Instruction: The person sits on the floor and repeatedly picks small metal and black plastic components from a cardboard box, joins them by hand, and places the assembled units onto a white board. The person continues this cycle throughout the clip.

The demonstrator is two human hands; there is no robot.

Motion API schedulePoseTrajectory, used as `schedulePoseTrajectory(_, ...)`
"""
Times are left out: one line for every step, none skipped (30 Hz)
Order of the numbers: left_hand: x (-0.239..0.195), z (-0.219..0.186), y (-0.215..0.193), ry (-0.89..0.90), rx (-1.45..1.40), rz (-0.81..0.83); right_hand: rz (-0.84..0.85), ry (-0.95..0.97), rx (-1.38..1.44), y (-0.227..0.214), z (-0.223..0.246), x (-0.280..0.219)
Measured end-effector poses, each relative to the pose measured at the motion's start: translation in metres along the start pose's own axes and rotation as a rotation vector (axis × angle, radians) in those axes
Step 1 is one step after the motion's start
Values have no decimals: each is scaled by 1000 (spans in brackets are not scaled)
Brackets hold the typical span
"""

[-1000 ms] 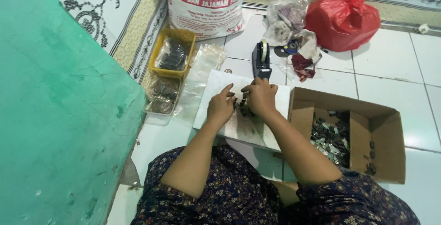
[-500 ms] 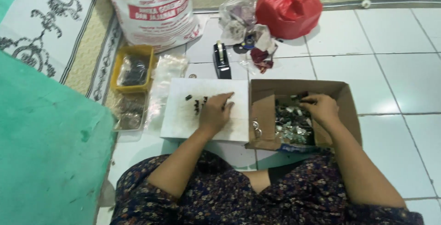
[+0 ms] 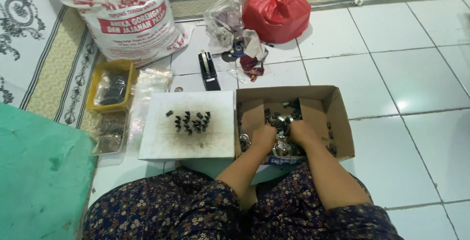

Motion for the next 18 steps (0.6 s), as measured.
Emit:
schedulePoseTrajectory(0,-1,2,3,2,7,4,4,6,-3,5,-4)
schedulePoseTrajectory(1,-3,1,30,48,-5,2,-41,18,-8,13,-8)
schedulePoseTrajectory(2,-5,0,57,95,-17,0,-85,30,-12,22,-12)
schedulePoseTrajectory(4,-3,4,60,96,-12,3,-81,35,-17,26,-14)
schedulePoseTrajectory(5,-1,7,56,102,-31,-1,-104,25,-21,32,-17)
schedulePoseTrajectory(6,3,8,49,109,-52,-6,-128,13,-27,40,-19)
schedulePoseTrajectory(5,2,6,51,110,-49,-4,-126,16,-32,43,-24)
schedulePoseTrajectory(3,2,3,40,113,-55,6,-158,26,-36,48,-29)
schedulePoseTrajectory(1,3,0,29,116,-61,17,-189,36,-40,54,-36)
schedulePoseTrajectory(-4,-3,-11,30,115,-56,20,-186,38,-37,55,-34)
schedulePoseTrajectory(-9,-7,-23,0,83,-56,-6,-221,40,-36,58,-35)
schedulePoseTrajectory(-13,-10,-35,-31,51,-59,-35,-257,40,-36,62,-34)
schedulePoseTrajectory(-15,-10,-37,-31,50,-56,-32,-256,41,-30,62,-30)
schedulePoseTrajectory(-15,-9,-39,-44,30,-51,-71,-296,-20,-26,64,-26)
schedulePoseTrajectory(-16,-8,-41,-58,10,-46,-111,-335,-81,-22,67,-23)
schedulePoseTrajectory(-18,-10,-45,-57,9,-48,-113,-335,-83,-22,66,-23)
schedulePoseTrajectory(-20,-12,-49,-67,-11,-45,-110,-346,-104,-22,66,-24)
schedulePoseTrajectory(-22,-14,-53,-76,-31,-44,-107,-357,-126,-22,66,-24)
Point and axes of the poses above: each hand's wrist, its own x-axis towards the middle knuckle, its own y-axis out of the palm, z = x × y, the point moved 7 cm from there along x, towards the middle knuckle, and after that the axes turned 10 degrees about y, right-handed, at the moved point
